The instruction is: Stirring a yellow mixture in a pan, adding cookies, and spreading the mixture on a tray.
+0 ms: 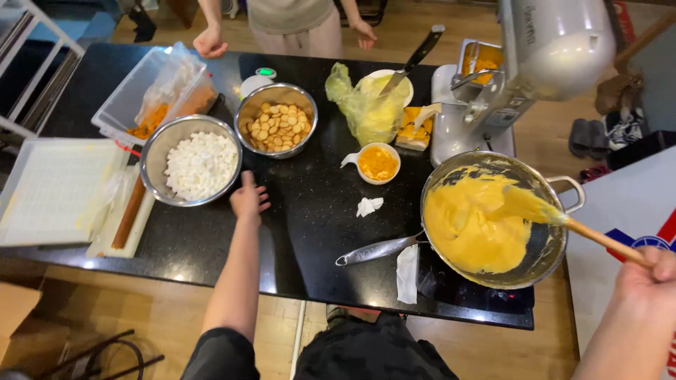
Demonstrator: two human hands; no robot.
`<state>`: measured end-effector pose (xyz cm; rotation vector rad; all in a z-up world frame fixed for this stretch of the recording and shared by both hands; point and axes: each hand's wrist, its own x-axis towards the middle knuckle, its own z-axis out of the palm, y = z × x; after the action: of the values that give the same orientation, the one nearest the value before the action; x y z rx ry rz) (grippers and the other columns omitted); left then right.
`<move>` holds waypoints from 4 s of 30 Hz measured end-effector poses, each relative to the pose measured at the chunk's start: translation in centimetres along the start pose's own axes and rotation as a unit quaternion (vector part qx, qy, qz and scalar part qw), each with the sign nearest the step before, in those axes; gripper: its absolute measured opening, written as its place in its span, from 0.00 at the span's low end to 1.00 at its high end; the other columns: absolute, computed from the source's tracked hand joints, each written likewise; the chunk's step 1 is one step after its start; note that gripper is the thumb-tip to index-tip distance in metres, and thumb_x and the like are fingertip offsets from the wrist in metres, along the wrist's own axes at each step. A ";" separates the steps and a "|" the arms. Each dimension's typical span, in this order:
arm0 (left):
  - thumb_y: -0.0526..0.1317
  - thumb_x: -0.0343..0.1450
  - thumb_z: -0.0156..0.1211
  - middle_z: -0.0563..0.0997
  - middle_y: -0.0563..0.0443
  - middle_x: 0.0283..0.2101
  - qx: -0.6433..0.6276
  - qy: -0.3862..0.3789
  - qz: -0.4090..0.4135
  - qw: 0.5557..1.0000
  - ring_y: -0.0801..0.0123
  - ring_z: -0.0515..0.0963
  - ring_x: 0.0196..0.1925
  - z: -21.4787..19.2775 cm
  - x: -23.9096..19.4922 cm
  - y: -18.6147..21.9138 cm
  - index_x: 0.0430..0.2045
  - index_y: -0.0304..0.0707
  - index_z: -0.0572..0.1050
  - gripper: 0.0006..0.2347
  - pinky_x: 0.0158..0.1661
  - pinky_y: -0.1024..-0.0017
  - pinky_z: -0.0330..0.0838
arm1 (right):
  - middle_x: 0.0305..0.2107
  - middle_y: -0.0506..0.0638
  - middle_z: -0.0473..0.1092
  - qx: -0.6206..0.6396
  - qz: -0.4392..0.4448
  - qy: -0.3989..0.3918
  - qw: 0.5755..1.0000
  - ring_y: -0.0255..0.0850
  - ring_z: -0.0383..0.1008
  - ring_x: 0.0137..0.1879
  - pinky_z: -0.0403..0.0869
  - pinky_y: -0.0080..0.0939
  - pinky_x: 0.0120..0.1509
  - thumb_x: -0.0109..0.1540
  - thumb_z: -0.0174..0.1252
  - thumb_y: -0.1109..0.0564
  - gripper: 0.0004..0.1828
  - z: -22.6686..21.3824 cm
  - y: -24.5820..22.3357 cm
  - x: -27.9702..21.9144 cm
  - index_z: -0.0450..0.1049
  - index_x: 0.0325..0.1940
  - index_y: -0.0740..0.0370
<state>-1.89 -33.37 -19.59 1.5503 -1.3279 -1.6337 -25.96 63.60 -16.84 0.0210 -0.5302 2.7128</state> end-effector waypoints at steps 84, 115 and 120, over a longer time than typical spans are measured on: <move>0.69 0.80 0.70 0.84 0.42 0.38 0.014 -0.137 0.016 0.990 0.50 0.89 0.34 10.2 -6.6 -2.5 0.51 0.37 0.74 0.30 0.34 0.44 0.92 | 0.52 0.63 0.88 -0.945 0.243 -0.195 0.095 0.64 0.88 0.64 0.82 0.68 0.70 0.71 0.61 0.45 0.22 28.1 5.1 -17.5 0.91 0.63 0.55; 0.55 0.86 0.30 0.89 0.27 0.29 0.508 -0.629 0.150 0.568 0.45 0.91 0.26 4.6 -43.1 4.0 0.49 0.29 0.79 0.29 0.38 0.48 0.92 | 0.22 0.40 0.55 -0.638 0.655 0.017 0.405 0.29 0.56 0.22 0.58 0.27 0.19 0.73 0.44 0.54 0.09 30.8 15.4 -29.4 0.62 0.38 0.54; 0.57 0.87 0.29 0.89 0.24 0.34 0.511 -0.625 0.157 0.568 0.36 0.92 0.34 3.8 -43.1 5.1 0.55 0.27 0.78 0.31 0.42 0.42 0.90 | 0.25 0.30 0.49 -0.303 0.762 0.167 0.547 0.21 0.51 0.22 0.54 0.20 0.20 0.78 0.48 0.47 0.14 22.4 18.3 -25.3 0.59 0.40 0.50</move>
<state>2.21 3.52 3.15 0.0187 -3.4795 -1.6948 -10.33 30.61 -4.80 -1.9707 -2.0414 3.3945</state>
